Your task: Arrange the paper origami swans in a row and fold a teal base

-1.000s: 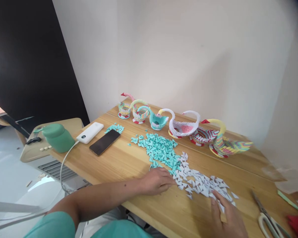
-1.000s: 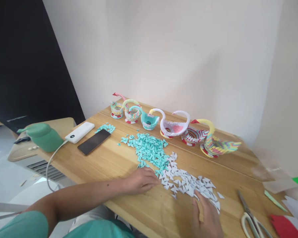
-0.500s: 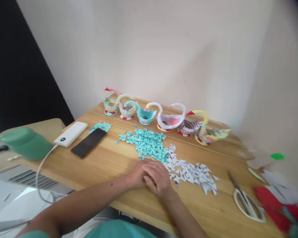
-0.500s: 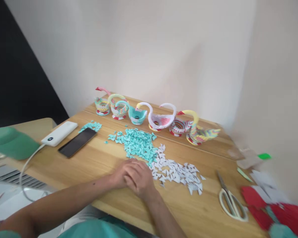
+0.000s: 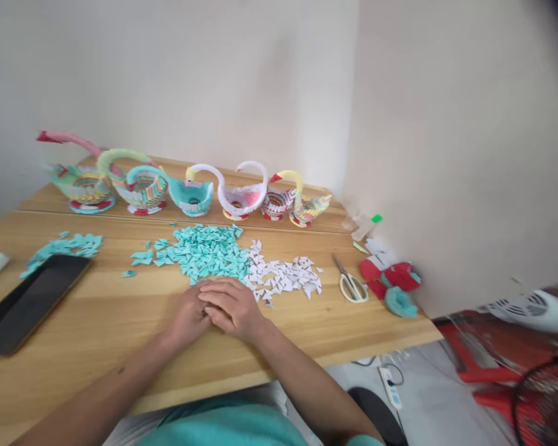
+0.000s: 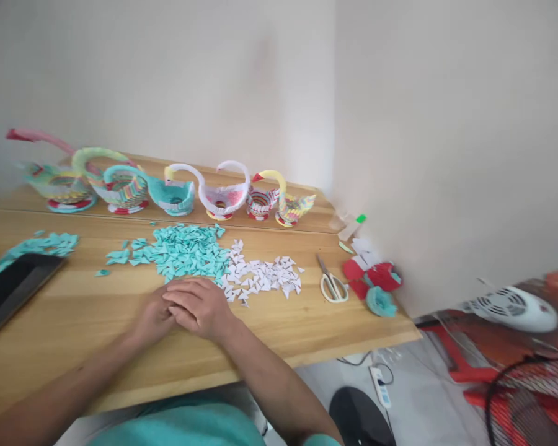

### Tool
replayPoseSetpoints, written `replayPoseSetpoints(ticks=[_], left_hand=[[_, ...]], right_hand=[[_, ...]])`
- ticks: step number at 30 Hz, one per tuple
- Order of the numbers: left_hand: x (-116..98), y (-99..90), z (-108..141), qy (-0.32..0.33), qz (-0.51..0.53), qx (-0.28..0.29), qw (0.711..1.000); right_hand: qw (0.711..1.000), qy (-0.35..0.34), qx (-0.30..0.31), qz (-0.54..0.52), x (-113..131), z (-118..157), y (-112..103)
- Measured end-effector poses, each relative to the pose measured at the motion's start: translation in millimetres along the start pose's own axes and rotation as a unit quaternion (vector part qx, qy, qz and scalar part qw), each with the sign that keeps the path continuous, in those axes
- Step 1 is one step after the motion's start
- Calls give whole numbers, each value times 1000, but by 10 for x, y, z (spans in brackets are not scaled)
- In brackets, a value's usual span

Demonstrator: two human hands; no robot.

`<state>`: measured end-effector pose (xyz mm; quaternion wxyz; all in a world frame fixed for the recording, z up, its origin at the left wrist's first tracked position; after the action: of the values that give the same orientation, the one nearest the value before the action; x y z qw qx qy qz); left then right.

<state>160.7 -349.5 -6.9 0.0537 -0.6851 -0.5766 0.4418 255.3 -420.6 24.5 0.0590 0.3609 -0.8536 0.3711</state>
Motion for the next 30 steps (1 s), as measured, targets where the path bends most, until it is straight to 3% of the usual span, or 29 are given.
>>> replayPoseSetpoints(ticks=[5, 8, 11, 13, 17, 25, 30], left_hand=[[-131, -230, -143, 53, 21, -47, 997], [-139, -240, -178, 33, 35, -44, 998], [-119, -214, -172, 11, 32, -41, 999], [-94, -196, -166, 5, 25, -39, 999], [-11, -181, -167, -13, 6, -33, 999], [56, -116, -136, 11, -21, -4, 1000], [117, -160, -109, 19, -18, 14, 1000]], right_hand=[[992, 38, 85, 86, -248, -1, -227], [986, 77, 80, 127, -544, 52, -647], [967, 186, 65, 162, -951, 177, -1095], [950, 240, 101, 173, -1196, 263, -1231], [945, 230, 177, 148, -1458, 298, -1128], [945, 223, 208, 121, -1767, 65, -713], [935, 226, 258, 87, -1653, 118, -886]])
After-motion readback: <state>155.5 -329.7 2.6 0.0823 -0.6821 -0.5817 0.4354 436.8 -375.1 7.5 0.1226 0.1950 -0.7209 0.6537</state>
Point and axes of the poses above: each hand's wrist, its own z-axis away from the middle knuckle, its own y-axis out of the palm, x = y × z, the point moved 5 cm from there along -z, towards the middle knuckle, and after that the axes turned 3 degrees about -z, right-handed, at the moved point
